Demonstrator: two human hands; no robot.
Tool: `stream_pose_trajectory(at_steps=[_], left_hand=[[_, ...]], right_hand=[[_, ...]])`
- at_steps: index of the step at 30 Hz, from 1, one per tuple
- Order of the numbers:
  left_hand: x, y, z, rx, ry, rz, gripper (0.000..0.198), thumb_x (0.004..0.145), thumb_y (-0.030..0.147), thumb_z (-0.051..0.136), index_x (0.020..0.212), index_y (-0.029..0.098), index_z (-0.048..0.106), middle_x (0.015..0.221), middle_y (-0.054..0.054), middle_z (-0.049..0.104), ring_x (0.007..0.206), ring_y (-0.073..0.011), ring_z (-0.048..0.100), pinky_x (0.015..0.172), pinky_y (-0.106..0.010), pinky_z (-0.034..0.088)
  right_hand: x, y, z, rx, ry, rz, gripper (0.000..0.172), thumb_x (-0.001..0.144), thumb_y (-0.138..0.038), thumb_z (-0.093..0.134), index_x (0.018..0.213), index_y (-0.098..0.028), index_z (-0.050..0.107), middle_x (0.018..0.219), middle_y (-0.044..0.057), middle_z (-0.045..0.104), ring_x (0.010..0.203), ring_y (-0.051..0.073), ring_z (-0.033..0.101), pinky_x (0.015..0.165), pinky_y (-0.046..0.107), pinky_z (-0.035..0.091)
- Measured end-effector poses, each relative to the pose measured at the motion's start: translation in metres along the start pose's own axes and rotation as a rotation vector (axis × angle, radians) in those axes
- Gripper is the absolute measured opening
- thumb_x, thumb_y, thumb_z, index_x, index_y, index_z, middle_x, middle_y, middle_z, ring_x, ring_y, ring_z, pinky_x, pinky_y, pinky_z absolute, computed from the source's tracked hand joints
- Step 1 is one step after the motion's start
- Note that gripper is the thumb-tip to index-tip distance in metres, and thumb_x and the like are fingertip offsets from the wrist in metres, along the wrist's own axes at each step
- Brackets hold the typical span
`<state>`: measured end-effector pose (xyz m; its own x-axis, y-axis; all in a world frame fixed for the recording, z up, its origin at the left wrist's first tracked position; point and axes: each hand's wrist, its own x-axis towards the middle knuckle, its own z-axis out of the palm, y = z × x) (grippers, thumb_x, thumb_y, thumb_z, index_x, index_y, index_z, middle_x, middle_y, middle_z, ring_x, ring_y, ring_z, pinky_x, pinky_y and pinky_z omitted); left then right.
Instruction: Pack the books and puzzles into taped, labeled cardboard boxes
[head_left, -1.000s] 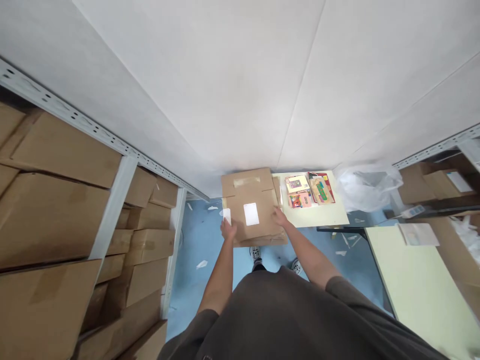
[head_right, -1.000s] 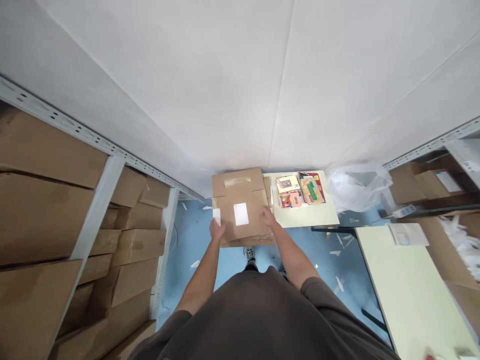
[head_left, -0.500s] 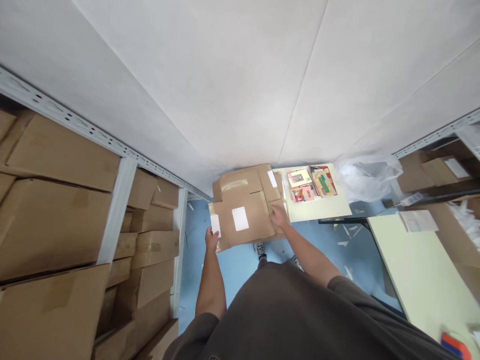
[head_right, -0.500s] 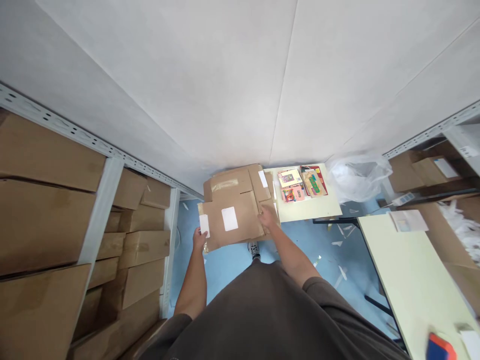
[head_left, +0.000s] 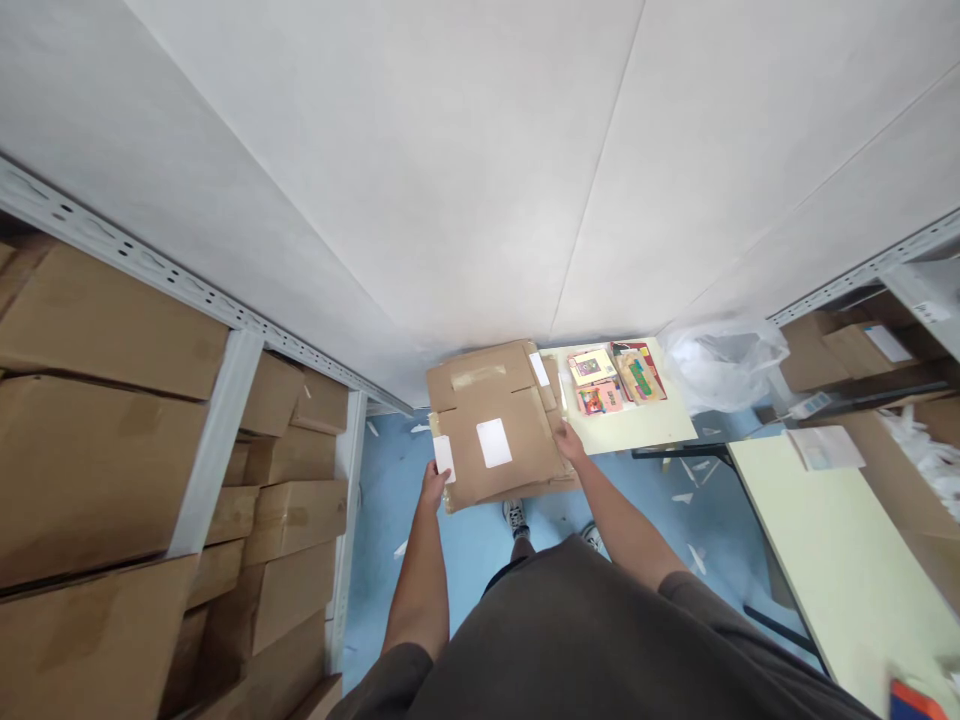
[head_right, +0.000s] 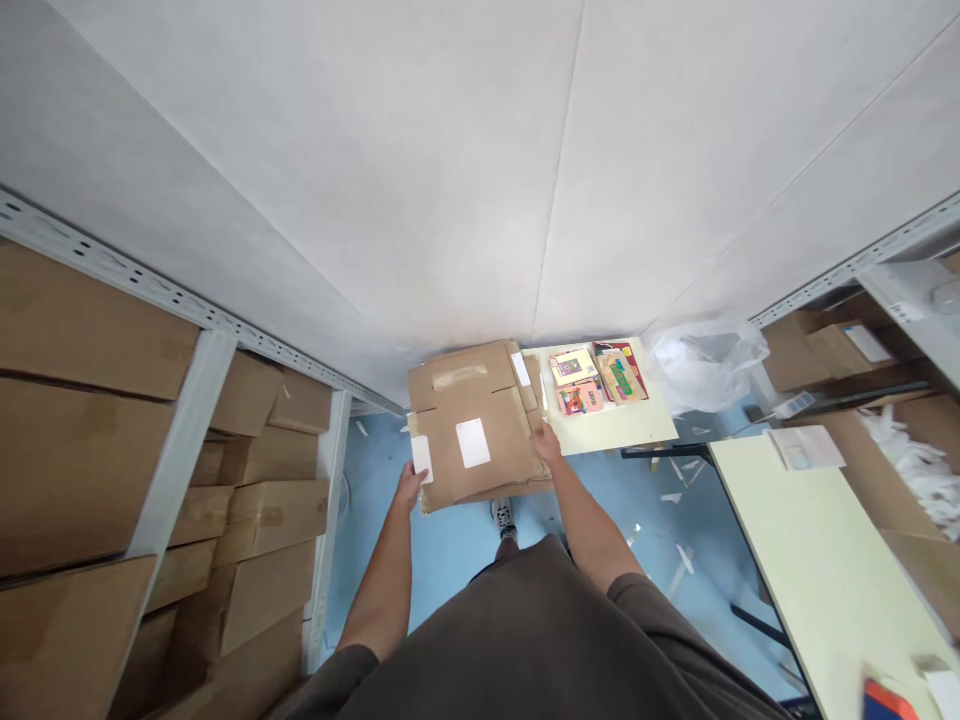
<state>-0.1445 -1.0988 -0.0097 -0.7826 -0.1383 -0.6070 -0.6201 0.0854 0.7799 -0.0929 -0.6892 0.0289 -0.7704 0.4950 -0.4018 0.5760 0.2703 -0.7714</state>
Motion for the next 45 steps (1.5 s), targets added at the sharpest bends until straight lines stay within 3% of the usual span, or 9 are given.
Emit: stream_pose_trajectory(at_steps=[6, 10, 15, 20, 24, 31, 35, 40, 45], left_hand=[[0.002, -0.001, 0.005, -0.119, -0.033, -0.089, 0.037, 0.075, 0.017, 0.078, 0.111, 0.020, 0.067, 0.094, -0.005, 0.079, 0.095, -0.0268, 0.079, 0.095, -0.043, 0.062], [0.010, 0.000, -0.008, -0.100, 0.074, -0.116, 0.039, 0.074, 0.019, 0.080, 0.111, 0.021, 0.067, 0.089, -0.004, 0.078, 0.088, -0.0263, 0.079, 0.089, -0.042, 0.064], [0.008, 0.007, -0.021, -0.105, 0.027, -0.132, 0.041, 0.073, 0.018, 0.081, 0.112, 0.021, 0.066, 0.091, -0.004, 0.079, 0.085, -0.0244, 0.079, 0.084, -0.039, 0.064], [-0.010, 0.005, 0.001, -0.103, -0.093, -0.139, 0.046, 0.073, 0.019, 0.079, 0.117, 0.020, 0.066, 0.099, -0.007, 0.081, 0.096, -0.0279, 0.080, 0.090, -0.042, 0.064], [-0.019, -0.002, 0.011, -0.126, -0.027, -0.135, 0.052, 0.073, 0.016, 0.079, 0.123, 0.020, 0.065, 0.103, -0.008, 0.082, 0.097, -0.0268, 0.080, 0.089, -0.041, 0.064], [-0.016, -0.004, -0.035, -0.118, -0.013, -0.137, 0.046, 0.068, 0.021, 0.088, 0.111, 0.018, 0.071, 0.098, -0.009, 0.082, 0.091, -0.0268, 0.080, 0.081, -0.037, 0.063], [-0.018, 0.001, -0.047, -0.061, 0.033, -0.082, 0.048, 0.069, 0.023, 0.088, 0.114, 0.020, 0.071, 0.101, -0.007, 0.082, 0.094, -0.0260, 0.079, 0.078, -0.034, 0.062], [-0.021, 0.004, -0.036, -0.034, 0.028, -0.088, 0.054, 0.067, 0.026, 0.086, 0.119, 0.021, 0.069, 0.105, -0.008, 0.081, 0.091, -0.0247, 0.078, 0.073, -0.031, 0.060], [-0.020, 0.003, -0.016, 0.032, 0.016, -0.027, 0.054, 0.065, 0.029, 0.088, 0.116, 0.019, 0.070, 0.097, -0.007, 0.080, 0.087, -0.0233, 0.077, 0.078, -0.033, 0.060]], right_hand=[[-0.018, 0.006, 0.009, -0.043, -0.038, 0.005, 0.049, 0.080, -0.032, 0.064, 0.127, -0.029, 0.077, 0.128, 0.006, 0.080, 0.128, 0.030, 0.070, 0.118, 0.047, 0.050], [-0.031, 0.011, 0.022, 0.008, -0.059, -0.049, 0.050, 0.083, -0.034, 0.061, 0.131, -0.027, 0.075, 0.131, 0.007, 0.079, 0.127, 0.029, 0.071, 0.116, 0.048, 0.052], [-0.024, 0.010, 0.027, 0.190, 0.018, 0.063, 0.060, 0.083, -0.046, 0.061, 0.138, -0.023, 0.069, 0.129, 0.011, 0.078, 0.114, 0.028, 0.075, 0.103, 0.046, 0.060], [-0.011, 0.000, 0.018, 0.078, -0.010, 0.018, 0.058, 0.079, -0.033, 0.059, 0.135, -0.026, 0.071, 0.123, 0.006, 0.080, 0.108, 0.026, 0.075, 0.106, 0.044, 0.057], [-0.009, -0.005, 0.009, 0.081, -0.076, -0.073, 0.056, 0.073, -0.024, 0.057, 0.126, -0.025, 0.075, 0.116, 0.006, 0.082, 0.107, 0.026, 0.074, 0.107, 0.042, 0.055], [-0.027, 0.004, 0.029, 0.350, -0.323, -0.176, 0.038, 0.070, -0.026, 0.062, 0.106, -0.024, 0.071, 0.100, 0.003, 0.080, 0.098, 0.024, 0.073, 0.096, 0.041, 0.059], [-0.035, 0.011, 0.045, 0.242, -0.362, -0.151, 0.034, 0.071, -0.022, 0.067, 0.105, -0.024, 0.070, 0.090, 0.001, 0.076, 0.088, 0.023, 0.072, 0.092, 0.042, 0.060], [-0.027, 0.019, 0.031, -0.180, -0.283, -0.209, 0.038, 0.070, -0.012, 0.070, 0.106, -0.023, 0.075, 0.115, 0.009, 0.078, 0.120, 0.032, 0.069, 0.113, 0.050, 0.052], [-0.014, 0.031, 0.010, -0.355, -0.249, -0.164, 0.064, 0.073, -0.014, 0.070, 0.136, -0.020, 0.073, 0.148, 0.015, 0.067, 0.147, 0.038, 0.053, 0.126, 0.052, 0.041]])
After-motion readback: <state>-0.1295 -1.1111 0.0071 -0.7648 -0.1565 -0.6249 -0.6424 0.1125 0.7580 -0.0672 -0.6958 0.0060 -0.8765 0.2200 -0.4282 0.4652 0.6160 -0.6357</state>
